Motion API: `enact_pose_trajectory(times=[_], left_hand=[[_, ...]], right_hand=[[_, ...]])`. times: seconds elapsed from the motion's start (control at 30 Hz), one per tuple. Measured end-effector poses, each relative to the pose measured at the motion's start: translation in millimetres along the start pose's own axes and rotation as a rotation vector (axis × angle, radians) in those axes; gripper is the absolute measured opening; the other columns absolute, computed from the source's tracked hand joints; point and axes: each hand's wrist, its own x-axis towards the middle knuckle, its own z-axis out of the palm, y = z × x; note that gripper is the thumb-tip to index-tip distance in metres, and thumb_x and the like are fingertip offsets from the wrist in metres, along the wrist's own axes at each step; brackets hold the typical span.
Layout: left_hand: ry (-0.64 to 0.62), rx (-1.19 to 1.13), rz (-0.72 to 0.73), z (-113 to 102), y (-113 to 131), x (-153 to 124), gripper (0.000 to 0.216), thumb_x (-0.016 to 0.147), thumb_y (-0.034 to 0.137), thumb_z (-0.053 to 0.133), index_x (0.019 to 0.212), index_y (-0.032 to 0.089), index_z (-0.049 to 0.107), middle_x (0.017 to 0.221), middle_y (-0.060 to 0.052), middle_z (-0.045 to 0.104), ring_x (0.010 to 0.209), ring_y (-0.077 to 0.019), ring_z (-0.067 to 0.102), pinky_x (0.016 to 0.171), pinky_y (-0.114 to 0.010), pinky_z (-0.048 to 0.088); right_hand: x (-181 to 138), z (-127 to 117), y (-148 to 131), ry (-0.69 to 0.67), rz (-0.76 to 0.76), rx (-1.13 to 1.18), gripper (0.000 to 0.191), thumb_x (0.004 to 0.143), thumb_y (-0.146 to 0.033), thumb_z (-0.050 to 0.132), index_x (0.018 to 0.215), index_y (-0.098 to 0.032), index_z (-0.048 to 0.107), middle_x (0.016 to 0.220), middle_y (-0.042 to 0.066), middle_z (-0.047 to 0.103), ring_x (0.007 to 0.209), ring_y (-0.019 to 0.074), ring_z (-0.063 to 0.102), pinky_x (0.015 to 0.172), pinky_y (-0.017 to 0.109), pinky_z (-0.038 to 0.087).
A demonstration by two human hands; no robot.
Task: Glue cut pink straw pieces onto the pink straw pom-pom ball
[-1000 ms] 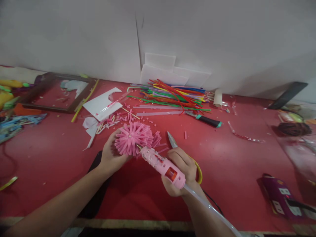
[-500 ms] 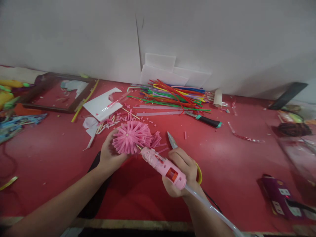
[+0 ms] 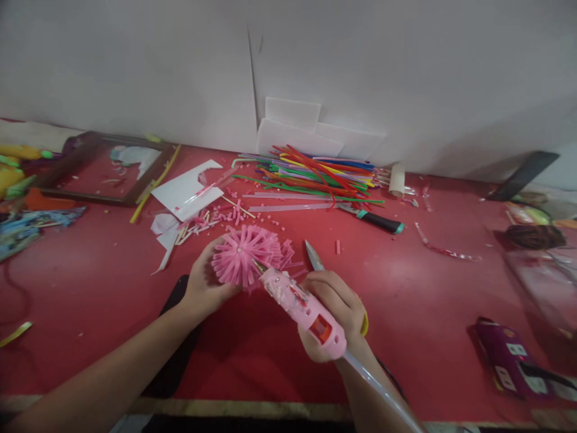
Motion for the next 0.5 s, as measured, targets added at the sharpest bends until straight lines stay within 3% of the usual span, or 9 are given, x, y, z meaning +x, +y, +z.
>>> enact_pose_trajectory(times=[0.1,0.23,0.5], left_hand=[[-0.073,-0.054,0.002,0.1,0.0,-2.2,0.067,0.06,0.036,0.088,0.119,0.018,0.061,0.112,-0.015,0.071,0.097,-0.0276,0.073,0.079,-0.034,0.062],[-0.136,-0.091,0.038,-2.2,-1.1,-3.0,0.069,0.061,0.032,0.089,0.123,0.02,0.062,0.12,-0.016,0.069,0.107,-0.0298,0.071,0.087,-0.037,0.061],[-0.139,-0.089,0.034,-2.7,-0.7,-2.6,0.068,0.061,0.028,0.088,0.123,0.02,0.062,0.122,-0.016,0.069,0.108,-0.0297,0.071,0.087,-0.038,0.061]], right_hand=[[0.8,0.8,-2.1,-0.015,0.018,-0.014,0.019,0.076,-0.016,0.05,0.092,-0.021,0.06,0.077,0.005,0.063,0.077,0.0232,0.065,0.061,0.036,0.055],[4.7,-0.8,-5.4,-0.035,0.035,-0.015,0.017,0.075,-0.01,0.05,0.085,-0.022,0.057,0.074,0.003,0.06,0.073,0.0206,0.061,0.059,0.033,0.053],[5.4,-1.9,-8.8,-0.054,0.115,0.007,0.013,0.076,-0.012,0.05,0.083,-0.022,0.055,0.073,0.003,0.056,0.068,0.0182,0.057,0.053,0.03,0.049]])
